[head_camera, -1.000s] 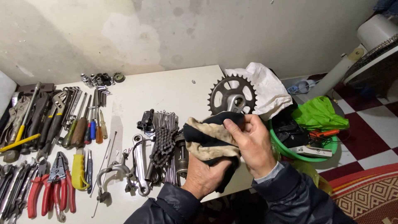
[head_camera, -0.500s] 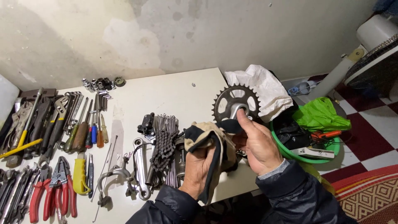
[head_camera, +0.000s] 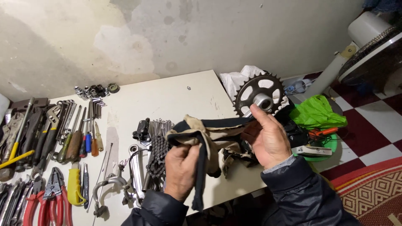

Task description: Cleaning a bicycle crankset by wiping it thoroughly with a cloth on a workbench.

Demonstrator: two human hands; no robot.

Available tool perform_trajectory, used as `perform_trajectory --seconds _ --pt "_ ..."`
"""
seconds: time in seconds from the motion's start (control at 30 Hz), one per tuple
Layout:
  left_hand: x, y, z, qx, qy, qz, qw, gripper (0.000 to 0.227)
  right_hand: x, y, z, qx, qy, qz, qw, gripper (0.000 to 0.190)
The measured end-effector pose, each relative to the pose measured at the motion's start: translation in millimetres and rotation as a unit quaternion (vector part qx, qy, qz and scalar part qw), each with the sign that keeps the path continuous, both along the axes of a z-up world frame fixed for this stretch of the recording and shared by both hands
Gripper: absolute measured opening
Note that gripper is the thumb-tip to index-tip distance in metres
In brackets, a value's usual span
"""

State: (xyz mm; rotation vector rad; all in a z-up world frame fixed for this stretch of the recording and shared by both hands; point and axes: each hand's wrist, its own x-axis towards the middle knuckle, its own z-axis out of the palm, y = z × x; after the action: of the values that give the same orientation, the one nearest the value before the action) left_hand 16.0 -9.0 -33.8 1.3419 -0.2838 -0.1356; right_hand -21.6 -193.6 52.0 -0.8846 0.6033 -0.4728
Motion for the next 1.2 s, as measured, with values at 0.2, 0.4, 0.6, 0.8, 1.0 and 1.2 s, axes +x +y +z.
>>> perform_trajectory --seconds 0.2,0.4,0.6,0.8,1.0,1.2 --pt "12.5 6.8 -6.5 -0.021 0.043 0.040 0.998 0.035 1.0 15.7 -1.1 -0.105 0.084 -0.072 0.988 0.028" --pt "-32.7 -3.5 41.5 0.059 -0.282 -0.258 0.922 0.010 1.8 31.1 13.4 -0.023 0.051 -0.095 0.994 0.027" --pt "-43.7 0.8 39.5 0.100 -0.216 -0.308 0.921 0.052 10.6 -5.9 -36.8 -0.042 0.022 -0.010 0.999 0.027" --pt "-1.2 16.5 20.2 0.036 0.011 -0.147 0.988 0.020 9.1 -16.8 -41.8 -0.043 0.023 0.029 0.998 0.029" --pt "26.1 37.0 37.0 -0.010 0.020 0.002 1.000 0.015 -1.2 6.7 -29.8 -0.188 0.015 0.043 0.981 0.030" --pt "24.2 31.4 32.5 -0.078 0.022 -0.009 0.997 0.013 -9.6 -4.0 -39.9 -0.476 0.061 0.167 0.861 0.026"
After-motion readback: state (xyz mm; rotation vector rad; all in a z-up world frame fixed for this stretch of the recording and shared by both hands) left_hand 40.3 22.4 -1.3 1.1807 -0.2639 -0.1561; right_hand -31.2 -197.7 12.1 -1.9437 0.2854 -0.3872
